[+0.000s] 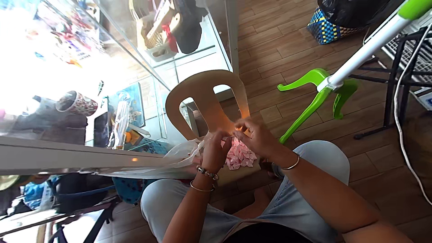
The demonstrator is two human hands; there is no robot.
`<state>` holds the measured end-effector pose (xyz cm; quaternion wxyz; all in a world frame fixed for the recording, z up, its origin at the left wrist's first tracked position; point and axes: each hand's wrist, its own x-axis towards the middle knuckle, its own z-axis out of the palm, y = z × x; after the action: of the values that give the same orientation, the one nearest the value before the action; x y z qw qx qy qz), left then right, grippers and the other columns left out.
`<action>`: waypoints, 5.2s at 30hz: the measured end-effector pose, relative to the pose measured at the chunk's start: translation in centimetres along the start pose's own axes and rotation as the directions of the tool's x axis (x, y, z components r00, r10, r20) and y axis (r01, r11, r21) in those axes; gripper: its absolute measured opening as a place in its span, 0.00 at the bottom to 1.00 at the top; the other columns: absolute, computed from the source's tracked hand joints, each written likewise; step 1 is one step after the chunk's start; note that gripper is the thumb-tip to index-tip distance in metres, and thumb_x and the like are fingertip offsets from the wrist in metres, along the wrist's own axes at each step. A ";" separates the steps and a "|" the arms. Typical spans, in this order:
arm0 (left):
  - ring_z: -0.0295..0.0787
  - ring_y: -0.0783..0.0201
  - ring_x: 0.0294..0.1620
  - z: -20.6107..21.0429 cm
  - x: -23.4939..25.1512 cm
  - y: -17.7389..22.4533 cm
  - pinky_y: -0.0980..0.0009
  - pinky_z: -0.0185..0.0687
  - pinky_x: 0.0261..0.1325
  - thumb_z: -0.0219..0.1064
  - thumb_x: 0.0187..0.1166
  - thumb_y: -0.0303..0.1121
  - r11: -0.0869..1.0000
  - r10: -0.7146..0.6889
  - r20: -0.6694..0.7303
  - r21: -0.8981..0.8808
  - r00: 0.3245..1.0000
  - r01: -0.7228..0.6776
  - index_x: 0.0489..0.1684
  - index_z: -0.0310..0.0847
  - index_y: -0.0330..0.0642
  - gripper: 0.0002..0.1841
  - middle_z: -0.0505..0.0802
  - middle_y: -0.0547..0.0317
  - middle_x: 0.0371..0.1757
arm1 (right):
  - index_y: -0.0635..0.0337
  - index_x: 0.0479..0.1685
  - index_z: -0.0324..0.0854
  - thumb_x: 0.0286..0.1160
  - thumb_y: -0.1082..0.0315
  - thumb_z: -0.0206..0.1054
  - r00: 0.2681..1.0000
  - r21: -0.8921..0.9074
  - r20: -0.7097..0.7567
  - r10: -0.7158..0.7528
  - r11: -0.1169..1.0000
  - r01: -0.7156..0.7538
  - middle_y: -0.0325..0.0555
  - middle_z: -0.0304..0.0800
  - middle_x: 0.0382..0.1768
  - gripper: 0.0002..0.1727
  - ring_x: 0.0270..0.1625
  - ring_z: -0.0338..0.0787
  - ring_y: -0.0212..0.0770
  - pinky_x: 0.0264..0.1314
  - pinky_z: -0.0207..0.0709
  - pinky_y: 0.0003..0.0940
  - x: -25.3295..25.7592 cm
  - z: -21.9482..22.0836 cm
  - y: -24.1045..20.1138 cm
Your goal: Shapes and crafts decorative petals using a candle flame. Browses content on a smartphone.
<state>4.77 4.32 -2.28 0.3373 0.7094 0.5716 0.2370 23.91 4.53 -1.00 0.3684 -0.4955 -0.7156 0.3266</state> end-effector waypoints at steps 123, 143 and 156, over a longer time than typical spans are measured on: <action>0.91 0.68 0.45 -5.5 -1.0 -0.1 0.73 0.89 0.47 0.64 0.82 0.20 0.454 -0.126 0.142 -0.871 0.982 0.185 0.58 0.77 0.37 0.11 0.91 0.59 0.48 | 0.75 0.83 0.58 0.77 0.72 0.65 0.976 0.404 -0.210 0.051 0.914 0.039 0.61 0.72 0.78 0.35 0.72 0.84 0.41 0.69 0.82 0.30 2.1 2.0 -2.0; 0.91 0.68 0.44 -4.9 -0.3 -0.8 0.70 0.89 0.51 0.62 0.83 0.20 0.466 -0.051 0.232 -0.855 0.971 0.228 0.59 0.77 0.38 0.11 0.91 0.60 0.47 | 0.72 0.80 0.62 0.75 0.72 0.67 0.976 0.372 -0.210 0.066 0.928 0.017 0.56 0.80 0.73 0.33 0.68 0.87 0.38 0.68 0.83 0.29 1.4 0.7 -1.4; 0.85 0.49 0.66 3.4 1.7 -4.9 0.53 0.79 0.70 0.65 0.83 0.26 0.953 -0.263 0.607 0.041 0.749 0.301 0.77 0.72 0.33 0.23 0.85 0.40 0.70 | 0.62 0.86 0.58 0.79 0.68 0.67 0.981 0.319 -0.169 0.100 0.947 -0.041 0.49 0.76 0.79 0.35 0.71 0.84 0.38 0.67 0.81 0.34 1.5 0.5 -0.4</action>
<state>4.45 5.80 -8.24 0.5552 0.6426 0.5265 -0.0394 22.96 5.75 -0.60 0.4946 -0.4839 -0.5994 0.4024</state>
